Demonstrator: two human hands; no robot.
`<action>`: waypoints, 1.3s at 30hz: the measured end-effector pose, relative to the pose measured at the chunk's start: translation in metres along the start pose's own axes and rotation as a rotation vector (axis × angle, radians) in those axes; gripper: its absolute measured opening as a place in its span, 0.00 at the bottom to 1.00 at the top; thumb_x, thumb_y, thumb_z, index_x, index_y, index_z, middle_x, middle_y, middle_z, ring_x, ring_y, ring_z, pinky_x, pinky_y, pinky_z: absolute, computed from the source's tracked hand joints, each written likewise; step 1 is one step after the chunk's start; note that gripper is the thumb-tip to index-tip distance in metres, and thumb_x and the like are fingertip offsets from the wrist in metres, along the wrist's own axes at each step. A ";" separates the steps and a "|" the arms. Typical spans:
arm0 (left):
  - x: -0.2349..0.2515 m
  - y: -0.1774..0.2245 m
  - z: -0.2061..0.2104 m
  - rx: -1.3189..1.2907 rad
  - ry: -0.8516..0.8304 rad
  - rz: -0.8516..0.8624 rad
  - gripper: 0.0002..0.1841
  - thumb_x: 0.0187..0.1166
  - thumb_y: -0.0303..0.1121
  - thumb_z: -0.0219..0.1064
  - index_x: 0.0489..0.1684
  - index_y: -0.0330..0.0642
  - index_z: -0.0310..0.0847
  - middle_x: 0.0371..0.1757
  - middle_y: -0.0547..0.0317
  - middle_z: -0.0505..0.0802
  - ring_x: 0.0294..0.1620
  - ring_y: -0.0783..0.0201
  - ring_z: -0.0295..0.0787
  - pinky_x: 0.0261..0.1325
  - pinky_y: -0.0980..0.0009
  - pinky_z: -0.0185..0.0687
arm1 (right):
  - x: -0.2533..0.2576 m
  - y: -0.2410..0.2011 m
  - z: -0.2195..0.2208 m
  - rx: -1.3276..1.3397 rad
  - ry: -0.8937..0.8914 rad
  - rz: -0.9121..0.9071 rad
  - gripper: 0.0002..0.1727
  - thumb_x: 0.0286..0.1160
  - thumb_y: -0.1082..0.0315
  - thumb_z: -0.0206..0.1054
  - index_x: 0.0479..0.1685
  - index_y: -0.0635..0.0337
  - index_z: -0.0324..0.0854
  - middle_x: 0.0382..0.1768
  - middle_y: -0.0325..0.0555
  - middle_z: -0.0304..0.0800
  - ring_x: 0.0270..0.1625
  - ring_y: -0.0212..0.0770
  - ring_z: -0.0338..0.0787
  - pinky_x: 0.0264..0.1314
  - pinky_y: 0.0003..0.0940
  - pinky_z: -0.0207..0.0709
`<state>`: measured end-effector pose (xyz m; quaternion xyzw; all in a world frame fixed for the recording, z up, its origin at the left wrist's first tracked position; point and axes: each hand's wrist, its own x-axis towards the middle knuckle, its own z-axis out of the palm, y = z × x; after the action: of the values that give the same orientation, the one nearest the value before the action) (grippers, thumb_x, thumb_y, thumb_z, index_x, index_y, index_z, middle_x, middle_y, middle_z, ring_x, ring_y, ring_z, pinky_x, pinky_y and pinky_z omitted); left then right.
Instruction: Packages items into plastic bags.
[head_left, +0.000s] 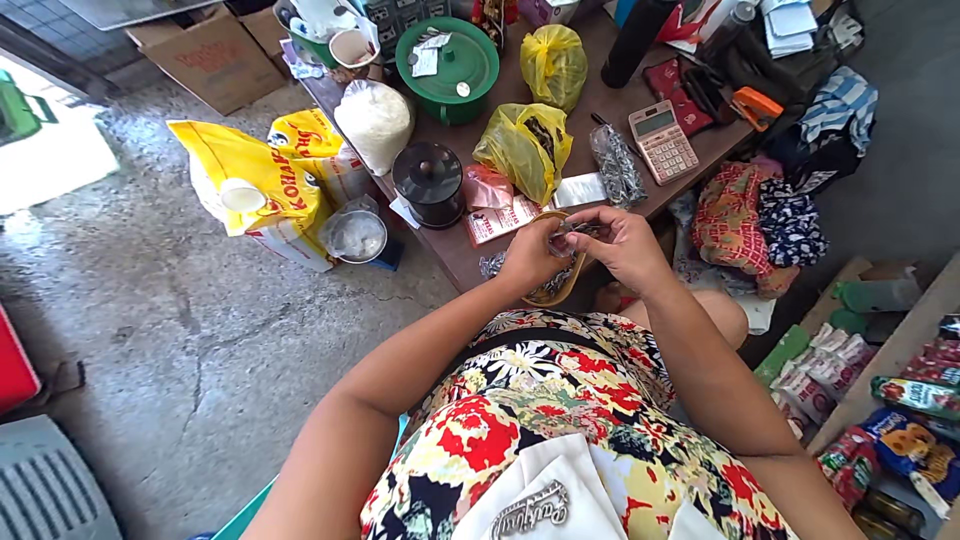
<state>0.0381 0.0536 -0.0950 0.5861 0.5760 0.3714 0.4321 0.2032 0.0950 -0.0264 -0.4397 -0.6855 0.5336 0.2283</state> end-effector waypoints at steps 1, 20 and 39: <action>0.000 -0.002 0.001 0.005 0.009 0.006 0.15 0.65 0.27 0.79 0.47 0.30 0.86 0.44 0.42 0.93 0.48 0.50 0.92 0.55 0.47 0.85 | 0.000 0.001 0.003 -0.053 -0.001 -0.010 0.14 0.72 0.75 0.76 0.55 0.60 0.88 0.54 0.45 0.92 0.48 0.33 0.94 0.53 0.29 0.90; -0.006 -0.002 0.002 -0.049 0.050 0.041 0.19 0.64 0.25 0.79 0.54 0.30 0.87 0.49 0.44 0.93 0.49 0.55 0.92 0.57 0.53 0.87 | -0.009 -0.018 0.003 -0.514 -0.116 -0.308 0.20 0.74 0.82 0.70 0.66 0.65 0.84 0.60 0.57 0.89 0.55 0.45 0.94 0.60 0.36 0.89; -0.016 -0.006 -0.005 -0.082 0.101 0.138 0.13 0.60 0.22 0.80 0.41 0.30 0.85 0.40 0.47 0.91 0.42 0.59 0.90 0.49 0.60 0.86 | 0.003 -0.003 0.002 -0.620 -0.191 -0.541 0.14 0.69 0.81 0.65 0.44 0.57 0.93 0.51 0.45 0.95 0.59 0.49 0.90 0.63 0.47 0.83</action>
<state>0.0305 0.0374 -0.0976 0.5869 0.5396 0.4527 0.3992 0.1993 0.0965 -0.0246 -0.2402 -0.9223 0.2614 0.1527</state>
